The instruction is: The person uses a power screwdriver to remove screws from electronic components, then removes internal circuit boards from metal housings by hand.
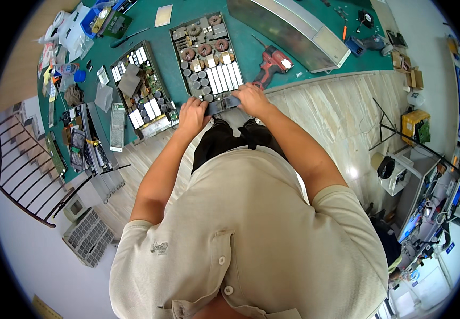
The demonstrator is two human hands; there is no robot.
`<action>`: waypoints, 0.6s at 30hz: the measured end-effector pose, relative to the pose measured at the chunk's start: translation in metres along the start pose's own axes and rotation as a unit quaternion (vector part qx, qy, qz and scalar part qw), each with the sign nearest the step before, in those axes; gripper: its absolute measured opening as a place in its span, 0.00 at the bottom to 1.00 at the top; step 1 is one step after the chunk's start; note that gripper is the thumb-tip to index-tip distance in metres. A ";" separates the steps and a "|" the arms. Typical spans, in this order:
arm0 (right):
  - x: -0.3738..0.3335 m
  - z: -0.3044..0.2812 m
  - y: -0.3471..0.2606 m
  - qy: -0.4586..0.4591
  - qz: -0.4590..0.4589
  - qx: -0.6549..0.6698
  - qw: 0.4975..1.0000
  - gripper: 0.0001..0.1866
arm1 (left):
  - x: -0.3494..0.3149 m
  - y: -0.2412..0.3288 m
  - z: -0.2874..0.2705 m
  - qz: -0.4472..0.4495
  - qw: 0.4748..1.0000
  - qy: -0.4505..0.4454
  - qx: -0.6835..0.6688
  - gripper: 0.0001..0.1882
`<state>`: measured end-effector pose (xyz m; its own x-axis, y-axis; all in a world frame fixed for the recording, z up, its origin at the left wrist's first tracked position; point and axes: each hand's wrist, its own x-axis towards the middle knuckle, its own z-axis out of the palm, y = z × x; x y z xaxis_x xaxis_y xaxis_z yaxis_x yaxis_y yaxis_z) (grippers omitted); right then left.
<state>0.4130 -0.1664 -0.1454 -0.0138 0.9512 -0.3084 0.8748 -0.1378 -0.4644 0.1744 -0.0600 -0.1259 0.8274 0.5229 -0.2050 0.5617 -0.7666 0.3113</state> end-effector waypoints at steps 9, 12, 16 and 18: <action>0.006 0.006 0.001 -0.023 -0.008 0.006 1.000 0.27 | -0.019 0.008 -0.012 -0.029 0.996 -0.005 -0.083 0.21; 0.006 0.002 -0.003 -0.030 -0.004 0.009 1.000 0.26 | -0.029 0.013 -0.010 -0.085 0.991 -0.037 -0.092 0.21; 0.008 0.001 -0.004 -0.014 -0.034 -0.024 0.999 0.20 | -0.038 0.011 0.007 -0.113 0.987 -0.033 -0.108 0.21; 0.016 -0.016 -0.013 -0.061 -0.024 -0.035 0.997 0.20 | -0.041 0.008 0.015 -0.120 0.987 -0.017 -0.110 0.22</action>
<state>0.4091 -0.1452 -0.1306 -0.1117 0.9145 -0.3888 0.9030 -0.0699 -0.4239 0.1451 -0.0927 -0.1287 0.6731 0.6638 -0.3260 0.7290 -0.5213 0.4436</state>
